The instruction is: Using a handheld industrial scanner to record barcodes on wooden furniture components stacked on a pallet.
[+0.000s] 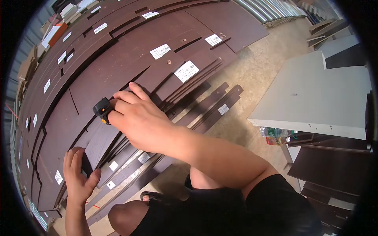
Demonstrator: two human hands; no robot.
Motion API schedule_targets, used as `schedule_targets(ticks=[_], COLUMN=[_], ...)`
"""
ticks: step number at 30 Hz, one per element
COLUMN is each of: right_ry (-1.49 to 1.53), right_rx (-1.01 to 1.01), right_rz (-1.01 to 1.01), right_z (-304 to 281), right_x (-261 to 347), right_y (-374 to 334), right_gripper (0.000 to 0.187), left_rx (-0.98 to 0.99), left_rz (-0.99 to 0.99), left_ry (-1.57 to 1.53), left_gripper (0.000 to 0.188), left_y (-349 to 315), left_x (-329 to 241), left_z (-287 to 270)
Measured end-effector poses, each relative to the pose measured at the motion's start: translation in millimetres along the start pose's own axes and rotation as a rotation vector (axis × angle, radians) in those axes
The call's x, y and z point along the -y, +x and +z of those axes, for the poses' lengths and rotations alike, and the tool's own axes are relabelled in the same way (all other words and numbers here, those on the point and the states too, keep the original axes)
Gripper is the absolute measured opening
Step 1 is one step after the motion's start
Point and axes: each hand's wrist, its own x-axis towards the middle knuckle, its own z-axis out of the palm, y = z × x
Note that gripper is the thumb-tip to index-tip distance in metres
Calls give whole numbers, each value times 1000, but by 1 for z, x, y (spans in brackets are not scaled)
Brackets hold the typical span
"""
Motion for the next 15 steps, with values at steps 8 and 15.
schedule_targets(ticks=[8,15], right_ry=[-69,-214], right_rx=[134,179], right_rz=[50,33], right_z=[-28,-41], right_x=[-20,-42], right_y=[-5,-9], right_gripper=[36,49], left_rx=[73,94], left_rz=[21,18], left_ry=[-32,17], left_gripper=[66,70], left_y=[30,49], left_x=[-10,-36], left_z=[6,18])
